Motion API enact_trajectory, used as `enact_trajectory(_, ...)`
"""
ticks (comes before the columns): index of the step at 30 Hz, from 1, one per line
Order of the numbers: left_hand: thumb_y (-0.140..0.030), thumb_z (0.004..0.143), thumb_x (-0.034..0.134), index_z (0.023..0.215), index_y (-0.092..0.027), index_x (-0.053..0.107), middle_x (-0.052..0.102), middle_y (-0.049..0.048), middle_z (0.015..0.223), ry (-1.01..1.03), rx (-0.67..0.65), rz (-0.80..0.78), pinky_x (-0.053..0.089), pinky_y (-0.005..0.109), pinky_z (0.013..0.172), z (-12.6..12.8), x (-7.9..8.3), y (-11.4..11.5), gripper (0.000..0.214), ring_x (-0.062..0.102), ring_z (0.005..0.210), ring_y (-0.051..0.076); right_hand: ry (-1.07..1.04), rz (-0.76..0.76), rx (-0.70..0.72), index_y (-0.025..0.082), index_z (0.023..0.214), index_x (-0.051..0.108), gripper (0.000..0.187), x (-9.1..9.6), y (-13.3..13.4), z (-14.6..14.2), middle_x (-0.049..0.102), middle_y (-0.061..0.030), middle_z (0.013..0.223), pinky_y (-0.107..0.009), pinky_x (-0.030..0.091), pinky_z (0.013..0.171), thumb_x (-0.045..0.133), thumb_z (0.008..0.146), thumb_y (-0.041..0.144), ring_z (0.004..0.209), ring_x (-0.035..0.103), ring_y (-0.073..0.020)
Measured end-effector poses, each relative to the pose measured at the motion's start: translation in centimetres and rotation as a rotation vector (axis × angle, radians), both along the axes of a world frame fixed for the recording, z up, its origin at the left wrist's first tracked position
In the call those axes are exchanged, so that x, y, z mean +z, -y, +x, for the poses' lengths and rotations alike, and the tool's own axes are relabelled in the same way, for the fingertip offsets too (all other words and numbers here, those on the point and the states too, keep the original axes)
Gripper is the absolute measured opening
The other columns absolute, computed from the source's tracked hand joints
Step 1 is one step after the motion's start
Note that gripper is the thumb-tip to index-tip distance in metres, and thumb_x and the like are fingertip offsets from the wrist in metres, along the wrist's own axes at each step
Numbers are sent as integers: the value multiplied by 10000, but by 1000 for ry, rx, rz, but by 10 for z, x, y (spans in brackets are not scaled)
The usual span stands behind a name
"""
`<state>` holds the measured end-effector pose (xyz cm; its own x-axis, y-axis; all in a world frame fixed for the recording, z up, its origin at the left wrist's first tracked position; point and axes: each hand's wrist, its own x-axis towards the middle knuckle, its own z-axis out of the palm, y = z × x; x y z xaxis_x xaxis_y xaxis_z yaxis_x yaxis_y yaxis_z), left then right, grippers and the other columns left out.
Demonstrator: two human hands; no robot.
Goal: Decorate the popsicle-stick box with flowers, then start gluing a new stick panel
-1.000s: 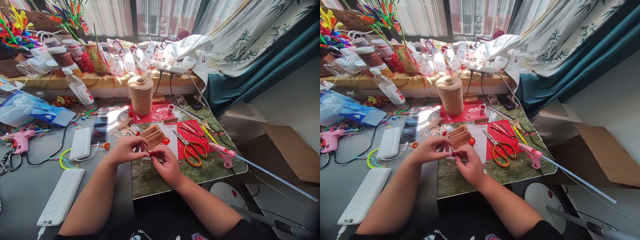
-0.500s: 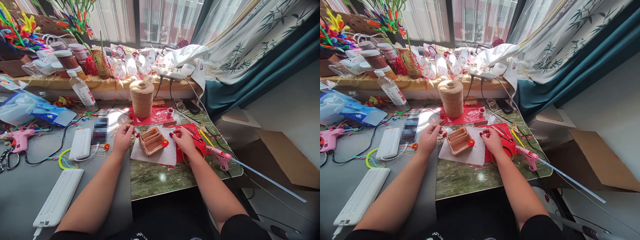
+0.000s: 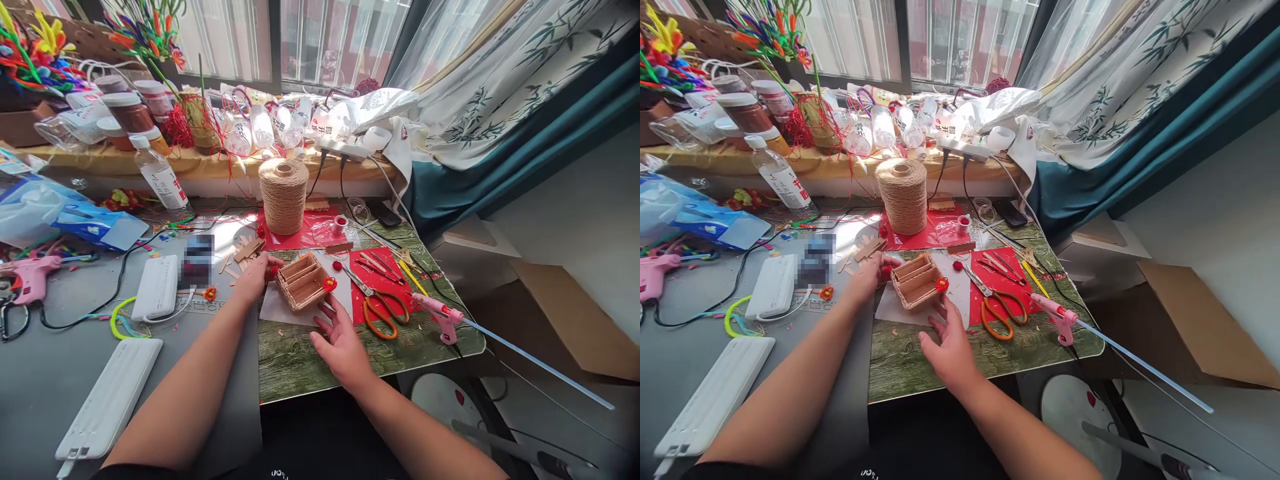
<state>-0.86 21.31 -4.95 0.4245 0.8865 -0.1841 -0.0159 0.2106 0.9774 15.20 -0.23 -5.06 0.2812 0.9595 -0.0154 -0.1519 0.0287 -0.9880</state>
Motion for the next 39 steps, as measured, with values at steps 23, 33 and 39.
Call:
enact_trajectory(23, -332, 911, 712, 1090, -319, 794, 793, 82, 1135, -73, -384, 868, 598, 460, 977, 15, 44, 61, 198, 738, 1081, 258, -121, 32, -329, 223, 1307, 615, 634, 39, -79, 54, 732, -112, 1238, -458, 571, 946, 384, 940, 686, 1195, 679, -312)
enact_trajectory(33, -463, 883, 733, 897, -209, 671, 773, 70, 911, -12, 466, 607, 592, 390, 871, 0, 32, 37, 262, 746, 872, 217, -124, -56, -84, 242, 1148, 634, 416, 36, -85, 67, 757, -65, 1092, -400, 589, 785, 533, 829, 489, 963, 732, -287)
enact_trajectory(39, -525, 898, 702, 914, -186, 623, 771, 75, 877, 54, 630, 457, 562, 311, 763, -3, 22, 10, 348, 722, 783, 174, -161, -80, 95, 240, 1067, 637, 353, 35, -107, 50, 753, -46, 1024, -395, 583, 772, 596, 755, 399, 910, 722, -279)
